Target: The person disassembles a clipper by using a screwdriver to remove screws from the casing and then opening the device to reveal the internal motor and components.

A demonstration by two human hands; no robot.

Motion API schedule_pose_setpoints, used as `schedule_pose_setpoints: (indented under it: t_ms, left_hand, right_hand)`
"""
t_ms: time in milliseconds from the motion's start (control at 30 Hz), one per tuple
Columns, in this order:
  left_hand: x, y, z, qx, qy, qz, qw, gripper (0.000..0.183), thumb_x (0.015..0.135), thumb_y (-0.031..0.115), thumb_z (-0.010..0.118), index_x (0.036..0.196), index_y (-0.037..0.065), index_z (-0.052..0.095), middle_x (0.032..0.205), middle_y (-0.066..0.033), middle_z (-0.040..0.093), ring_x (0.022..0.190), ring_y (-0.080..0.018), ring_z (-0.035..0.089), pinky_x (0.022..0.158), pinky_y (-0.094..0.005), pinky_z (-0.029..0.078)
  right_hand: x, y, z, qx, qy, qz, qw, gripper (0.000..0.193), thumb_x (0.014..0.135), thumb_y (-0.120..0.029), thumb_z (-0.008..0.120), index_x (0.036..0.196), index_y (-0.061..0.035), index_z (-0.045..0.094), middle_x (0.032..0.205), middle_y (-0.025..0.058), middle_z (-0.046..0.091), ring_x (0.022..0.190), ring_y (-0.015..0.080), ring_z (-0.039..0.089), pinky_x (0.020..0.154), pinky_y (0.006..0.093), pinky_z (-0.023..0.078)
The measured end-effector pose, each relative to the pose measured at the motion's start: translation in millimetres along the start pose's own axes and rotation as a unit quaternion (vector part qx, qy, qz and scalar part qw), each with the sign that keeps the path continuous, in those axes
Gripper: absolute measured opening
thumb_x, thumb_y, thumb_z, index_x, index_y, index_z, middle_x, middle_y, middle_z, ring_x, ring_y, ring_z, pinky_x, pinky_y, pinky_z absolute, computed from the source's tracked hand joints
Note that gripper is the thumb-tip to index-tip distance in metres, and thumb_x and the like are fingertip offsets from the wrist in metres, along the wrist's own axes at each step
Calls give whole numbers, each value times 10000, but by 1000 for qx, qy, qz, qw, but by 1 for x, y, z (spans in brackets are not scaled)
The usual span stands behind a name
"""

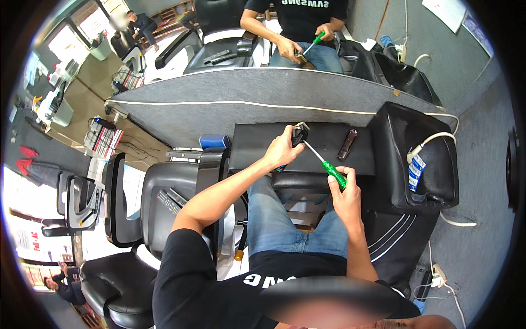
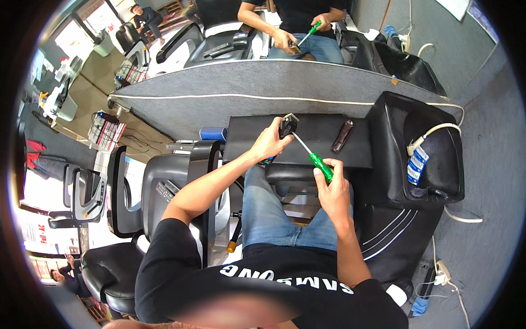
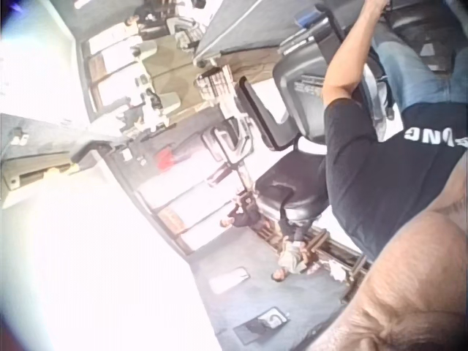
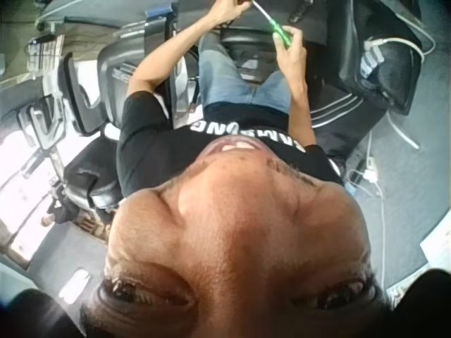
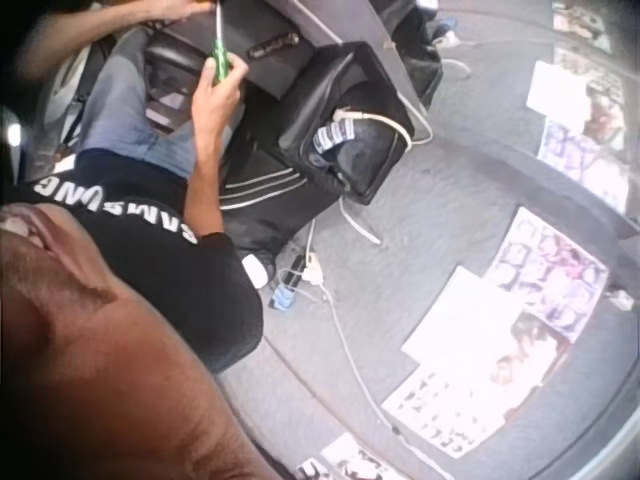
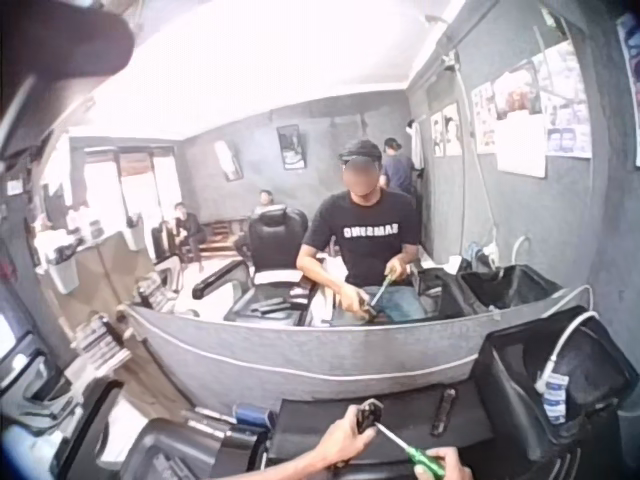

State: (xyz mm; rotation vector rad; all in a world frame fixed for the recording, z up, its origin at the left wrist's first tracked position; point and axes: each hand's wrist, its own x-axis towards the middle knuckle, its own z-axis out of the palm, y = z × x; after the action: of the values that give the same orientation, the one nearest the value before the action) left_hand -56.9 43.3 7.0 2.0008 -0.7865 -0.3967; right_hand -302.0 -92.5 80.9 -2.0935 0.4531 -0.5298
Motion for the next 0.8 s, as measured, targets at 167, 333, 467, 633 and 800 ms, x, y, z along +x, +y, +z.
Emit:
schedule_pose_setpoints:
  t_ms: [167,333,467,633,800]
  left_hand:
    - [2,1,-2,3,18,-6,1000,513,972,273,752,1309,13,467,673,-104,661,560,-203,672,579,-404,543]
    - [3,7,-2,-15,1,-23,1000,567,962,265,760,1368,-5,470,679,-96,666,546,-185,669,581,-391,555]
    - [-1,16,-5,-54,-38,-37,997,609,977,240,762,1424,-28,445,737,-66,650,534,-134,640,526,-332,537]
    - [-6,14,-3,-37,-38,-32,998,561,983,258,764,1367,-14,458,747,-71,649,532,-139,636,520,-345,528]
    - [-6,19,-10,6,-13,-21,1000,578,949,332,731,1342,13,451,876,-282,728,878,-493,746,791,-545,565]
  right_hand:
    - [13,-9,-8,-28,-38,4,999,340,1082,-244,702,1286,-16,552,858,211,726,710,361,727,666,454,541]
    - [14,-5,-10,-23,-11,-24,999,345,1064,-209,717,1292,-15,546,911,199,736,664,303,685,661,437,539]
    - [4,3,-11,3,25,10,1000,345,1044,-201,737,1231,-4,525,912,191,723,686,307,690,682,444,550]
    - [0,14,-9,-7,48,-29,998,341,1044,-199,741,1206,4,520,882,225,711,760,415,726,692,481,555]
    - [9,-6,-12,-90,36,-27,995,283,1069,-266,722,1110,-6,620,789,220,711,716,422,729,641,499,545]
